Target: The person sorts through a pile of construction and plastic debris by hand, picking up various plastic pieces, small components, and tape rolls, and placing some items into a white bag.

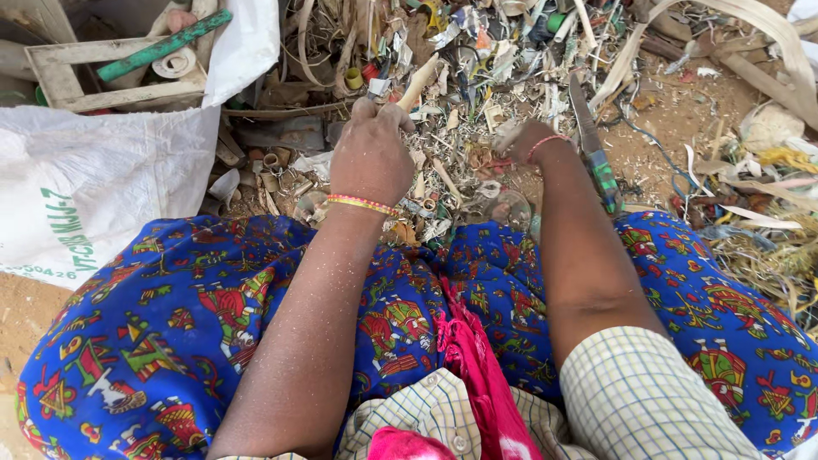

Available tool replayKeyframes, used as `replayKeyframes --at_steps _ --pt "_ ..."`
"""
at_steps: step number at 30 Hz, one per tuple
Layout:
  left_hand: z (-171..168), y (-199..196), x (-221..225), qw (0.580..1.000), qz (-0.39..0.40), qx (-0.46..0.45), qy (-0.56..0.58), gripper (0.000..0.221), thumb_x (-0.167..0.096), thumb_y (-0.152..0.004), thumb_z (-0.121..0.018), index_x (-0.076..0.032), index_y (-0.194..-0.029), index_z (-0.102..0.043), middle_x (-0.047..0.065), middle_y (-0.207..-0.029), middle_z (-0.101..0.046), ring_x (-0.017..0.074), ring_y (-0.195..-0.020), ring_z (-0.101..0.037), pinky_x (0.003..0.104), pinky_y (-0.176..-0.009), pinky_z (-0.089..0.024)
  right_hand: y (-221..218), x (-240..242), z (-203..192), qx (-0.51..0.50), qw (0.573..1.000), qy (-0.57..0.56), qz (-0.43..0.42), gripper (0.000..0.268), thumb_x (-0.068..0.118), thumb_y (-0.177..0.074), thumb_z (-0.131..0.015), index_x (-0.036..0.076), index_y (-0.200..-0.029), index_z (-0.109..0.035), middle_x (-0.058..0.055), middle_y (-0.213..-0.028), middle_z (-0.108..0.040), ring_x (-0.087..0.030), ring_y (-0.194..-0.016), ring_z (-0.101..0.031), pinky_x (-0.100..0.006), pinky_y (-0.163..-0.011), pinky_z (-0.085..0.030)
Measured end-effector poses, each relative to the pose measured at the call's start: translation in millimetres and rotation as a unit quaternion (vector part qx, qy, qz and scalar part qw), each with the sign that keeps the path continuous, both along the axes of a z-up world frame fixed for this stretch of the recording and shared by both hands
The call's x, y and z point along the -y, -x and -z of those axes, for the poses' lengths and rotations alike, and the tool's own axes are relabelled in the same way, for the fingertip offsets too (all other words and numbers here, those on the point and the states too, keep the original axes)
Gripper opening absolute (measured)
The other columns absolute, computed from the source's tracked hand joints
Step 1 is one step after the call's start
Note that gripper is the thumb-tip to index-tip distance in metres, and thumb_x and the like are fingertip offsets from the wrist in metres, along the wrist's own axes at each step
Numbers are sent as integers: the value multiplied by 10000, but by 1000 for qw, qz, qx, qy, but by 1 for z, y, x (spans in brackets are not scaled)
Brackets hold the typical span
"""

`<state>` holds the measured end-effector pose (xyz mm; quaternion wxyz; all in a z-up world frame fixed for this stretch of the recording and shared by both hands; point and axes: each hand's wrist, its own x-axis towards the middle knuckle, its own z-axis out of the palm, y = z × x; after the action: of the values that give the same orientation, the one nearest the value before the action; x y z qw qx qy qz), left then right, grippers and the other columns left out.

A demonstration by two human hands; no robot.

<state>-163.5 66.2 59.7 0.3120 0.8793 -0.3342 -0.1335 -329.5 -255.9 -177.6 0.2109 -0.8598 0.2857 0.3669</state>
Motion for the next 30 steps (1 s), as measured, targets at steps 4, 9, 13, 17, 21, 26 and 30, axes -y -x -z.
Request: replayKeyframes --at_steps 4,9,13,17,21,26,30 --pt "22 -6 -2 999 6 24 -29 168 -22 -866 -600 -21 -1032 -627 245 -1126 -580 405 -949 -659 488 -857 -531 3 4 44 238 966 92 29 367 286 -1026 -637 167 -1365 -712 -212 -1276 -667 -370 -1180 -650 -436 -1053 -511" --pt "36 -4 -1 999 -12 2 45 490 -99 -810 -605 26 -1283 -570 285 -1168 -606 447 -1056 -621 511 -904 -497 -28 -56 25 129 979 147 50 523 334 -883 -753 61 -1294 -578 -204 -1209 -640 -374 -1131 -595 -497 -989 -451" --pt "35 -4 11 990 4 -113 -85 295 -199 -903 -619 -17 -1135 -616 266 -1092 -637 420 -1075 -629 515 -981 -484 -39 -66 -32 57 973 -46 221 595 214 -813 -727 57 -1358 -549 -183 -1164 -726 -345 -986 -730 -436 -904 -581" --pt "35 -1 13 991 3 -119 -65 335 -207 -895 -634 7 -1151 -603 270 -1093 -657 424 -1106 -616 521 -994 -463 -56 -55 -69 229 954 10 191 466 220 -864 -738 62 -1292 -645 -214 -1169 -682 -300 -1015 -676 -409 -913 -540" --pt "51 2 9 987 -46 -118 99 604 -65 -824 -538 38 -1415 -464 304 -1198 -609 454 -1085 -613 507 -936 -485 -65 -63 -99 234 943 -98 216 420 120 -890 -648 90 -1308 -688 -141 -1169 -741 -235 -1001 -723 -362 -865 -580" --pt "67 -3 14 999 36 -4 -11 544 -54 -868 -512 -84 -1407 -580 274 -1157 -638 405 -1097 -656 455 -994 -518 -91 -100 -146 262 852 -429 149 463 92 -893 -746 45 -1337 -623 -91 -1153 -700 -174 -986 -712 -311 -834 -640" --pt "52 -11 13 993 -65 -74 66 473 -296 -933 -641 -57 -1339 -612 296 -1113 -620 434 -1027 -642 484 -921 -516 -107 -124 -180 365 770 -503 141 593 36 -916 -808 21 -1413 -485 -97 -1211 -679 -180 -1097 -704 -332 -915 -643"
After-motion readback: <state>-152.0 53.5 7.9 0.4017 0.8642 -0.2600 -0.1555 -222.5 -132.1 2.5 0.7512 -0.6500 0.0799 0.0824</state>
